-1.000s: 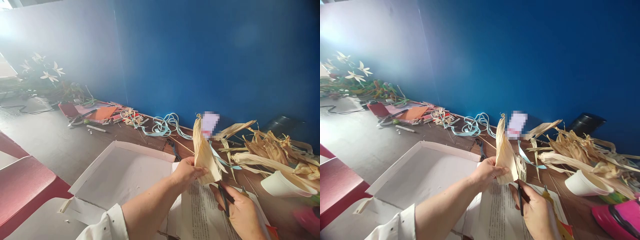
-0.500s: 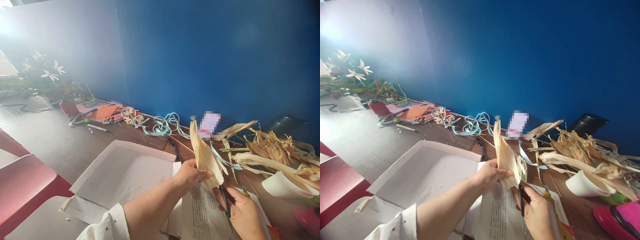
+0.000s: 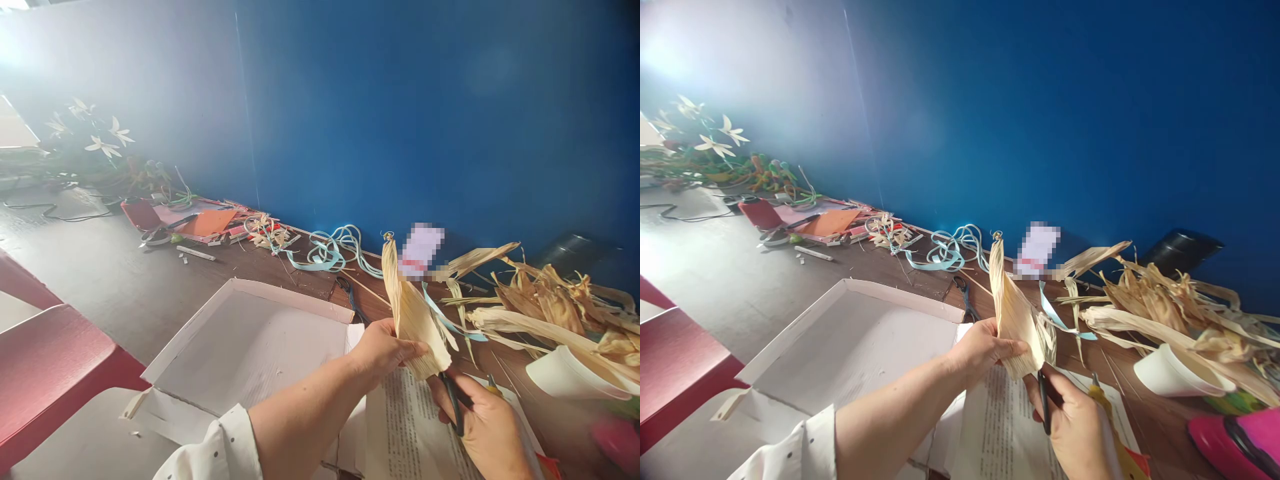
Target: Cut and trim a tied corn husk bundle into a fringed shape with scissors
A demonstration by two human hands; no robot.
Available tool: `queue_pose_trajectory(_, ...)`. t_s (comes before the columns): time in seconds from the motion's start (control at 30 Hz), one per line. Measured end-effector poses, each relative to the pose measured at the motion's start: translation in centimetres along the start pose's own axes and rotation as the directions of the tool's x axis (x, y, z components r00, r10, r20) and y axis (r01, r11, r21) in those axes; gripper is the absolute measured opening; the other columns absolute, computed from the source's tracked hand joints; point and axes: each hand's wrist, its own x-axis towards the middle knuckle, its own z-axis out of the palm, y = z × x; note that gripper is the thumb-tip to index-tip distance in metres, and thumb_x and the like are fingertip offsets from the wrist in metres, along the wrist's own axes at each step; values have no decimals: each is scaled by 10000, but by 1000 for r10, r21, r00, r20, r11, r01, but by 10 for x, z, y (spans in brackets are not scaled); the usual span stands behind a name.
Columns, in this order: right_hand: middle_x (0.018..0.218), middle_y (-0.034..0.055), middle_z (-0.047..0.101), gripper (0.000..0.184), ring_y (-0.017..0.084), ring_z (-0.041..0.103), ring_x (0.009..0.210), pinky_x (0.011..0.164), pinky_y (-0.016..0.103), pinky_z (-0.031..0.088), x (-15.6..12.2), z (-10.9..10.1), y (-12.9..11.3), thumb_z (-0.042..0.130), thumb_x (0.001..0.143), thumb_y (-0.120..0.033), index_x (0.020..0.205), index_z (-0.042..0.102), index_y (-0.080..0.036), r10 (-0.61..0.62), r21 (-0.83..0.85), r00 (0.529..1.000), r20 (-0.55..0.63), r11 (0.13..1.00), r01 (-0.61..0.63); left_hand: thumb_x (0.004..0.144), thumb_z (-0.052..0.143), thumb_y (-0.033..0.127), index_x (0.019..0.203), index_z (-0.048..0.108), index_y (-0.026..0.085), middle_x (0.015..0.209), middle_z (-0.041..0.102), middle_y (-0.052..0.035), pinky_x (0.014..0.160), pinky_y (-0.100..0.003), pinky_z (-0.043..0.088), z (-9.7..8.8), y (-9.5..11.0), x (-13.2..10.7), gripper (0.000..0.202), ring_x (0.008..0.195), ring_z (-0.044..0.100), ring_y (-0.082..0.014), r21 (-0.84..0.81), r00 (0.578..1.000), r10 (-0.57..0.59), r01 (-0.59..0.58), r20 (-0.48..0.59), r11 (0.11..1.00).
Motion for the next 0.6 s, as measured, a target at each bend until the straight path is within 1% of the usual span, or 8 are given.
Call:
queue_pose_trajectory(0.1,564,-10,533,442,158,489,513,464,200,409,0,-1,0,692,794,-613,978,710,-211,29,19,999,25,999,-29,520,809,306,845,667,130,786,632,-39,581,-221,405,0,-1,0,395,636,551,-119,10,1000,-4,4,0,1000)
queue_pose_trajectory(0.2,575,-10,534,435,153,485,516,468,195,411,-1,-1,-2,710,782,-599,981,708,-212,45,49,998,34,998,-47,535,793,296,851,668,124,786,632,-46,577,-225,402,0,-2,0,381,628,545,-120,13,1000,16,-16,5,1000)
queue_pose_trajectory(0.33,557,-6,527,391,154,486,506,454,193,404,-1,-1,-3,709,791,-568,938,715,-206,16,58,999,30,998,-17,534,767,286,850,672,116,785,631,-57,588,-242,408,0,-2,2,371,632,543,-133,31,999,24,-23,-28,999)
queue_pose_trajectory(0.43,554,0,537,388,157,507,512,470,191,423,2,-3,1,655,834,-575,907,715,-199,-12,38,998,68,999,10,525,751,284,850,673,118,770,622,-52,584,-247,402,-3,0,4,373,621,530,-132,66,996,24,-19,-82,998)
queue_pose_trajectory(0.5,565,-2,553,413,158,526,521,479,186,437,4,-5,7,629,852,-584,971,708,-196,-19,30,995,99,999,16,523,740,291,855,674,120,768,621,-49,585,-249,402,-5,2,6,379,617,526,-131,74,992,32,-23,-122,997)
queue_pose_trajectory(0.6,587,-14,565,462,155,544,542,500,178,453,6,-6,13,638,857,-576,1108,673,-190,-13,49,994,111,999,8,520,734,305,850,671,122,763,619,-49,575,-252,400,-7,6,8,383,609,526,-136,84,985,37,-23,-170,996)
